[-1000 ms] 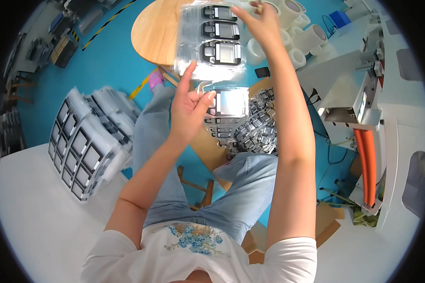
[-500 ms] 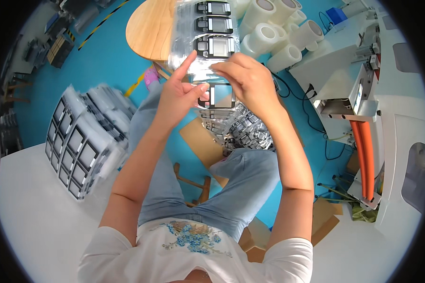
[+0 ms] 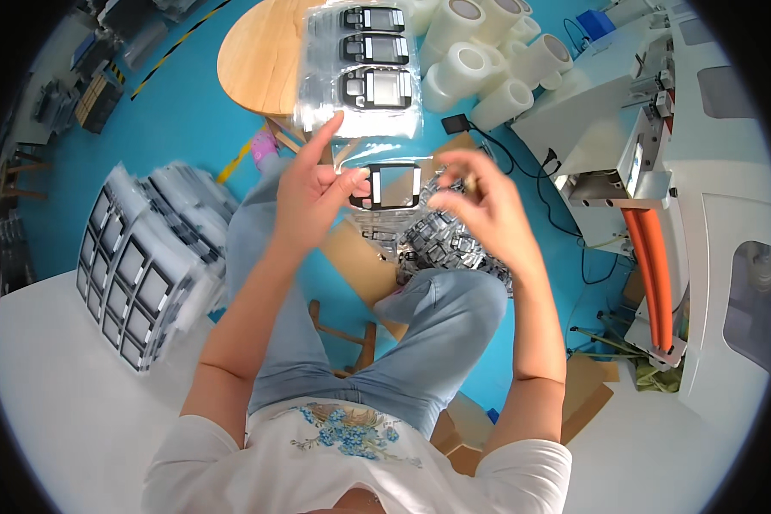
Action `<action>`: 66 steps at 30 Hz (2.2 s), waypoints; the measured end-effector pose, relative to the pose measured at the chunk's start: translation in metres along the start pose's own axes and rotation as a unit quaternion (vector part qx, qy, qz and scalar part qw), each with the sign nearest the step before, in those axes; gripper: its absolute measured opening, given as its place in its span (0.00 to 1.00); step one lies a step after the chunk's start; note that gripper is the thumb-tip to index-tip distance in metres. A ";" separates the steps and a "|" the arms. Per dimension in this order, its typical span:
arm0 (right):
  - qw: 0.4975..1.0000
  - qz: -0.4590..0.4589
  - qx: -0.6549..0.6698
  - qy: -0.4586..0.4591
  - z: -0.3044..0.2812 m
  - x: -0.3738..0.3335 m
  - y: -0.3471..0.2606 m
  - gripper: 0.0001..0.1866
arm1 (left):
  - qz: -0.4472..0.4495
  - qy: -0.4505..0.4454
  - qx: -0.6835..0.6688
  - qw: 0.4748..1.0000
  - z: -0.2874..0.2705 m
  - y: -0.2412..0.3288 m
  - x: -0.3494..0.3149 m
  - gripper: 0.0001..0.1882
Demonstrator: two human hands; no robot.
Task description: Sorting and inspecting electronic device frames or component trays from a pile into organized stacks.
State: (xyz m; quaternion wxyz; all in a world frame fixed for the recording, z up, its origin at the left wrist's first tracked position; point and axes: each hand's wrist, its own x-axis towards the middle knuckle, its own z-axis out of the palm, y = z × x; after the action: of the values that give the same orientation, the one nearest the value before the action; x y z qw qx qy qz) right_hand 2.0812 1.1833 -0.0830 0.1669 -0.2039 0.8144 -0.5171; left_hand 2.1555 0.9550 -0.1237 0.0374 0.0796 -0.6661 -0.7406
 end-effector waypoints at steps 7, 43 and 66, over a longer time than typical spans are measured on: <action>0.976 -0.160 0.106 0.104 -0.016 0.037 -0.057 0.06 | 0.053 -0.139 0.083 0.985 0.009 -0.054 -0.016 0.20; 0.817 -0.305 -0.486 0.059 0.026 0.056 -0.038 0.10 | -0.018 -0.025 -0.025 0.999 -0.018 -0.007 0.022 0.44; 0.976 -0.123 -0.065 0.168 0.009 0.230 0.022 0.18 | 0.050 0.082 -0.010 0.995 0.009 -0.020 0.027 0.37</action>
State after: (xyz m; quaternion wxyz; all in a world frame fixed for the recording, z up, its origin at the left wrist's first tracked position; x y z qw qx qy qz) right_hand 1.8839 1.0691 -0.1207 -0.0506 -0.2237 0.8310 -0.5067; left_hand 2.1288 0.9612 -0.1442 0.1299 0.1058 -0.6562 -0.7357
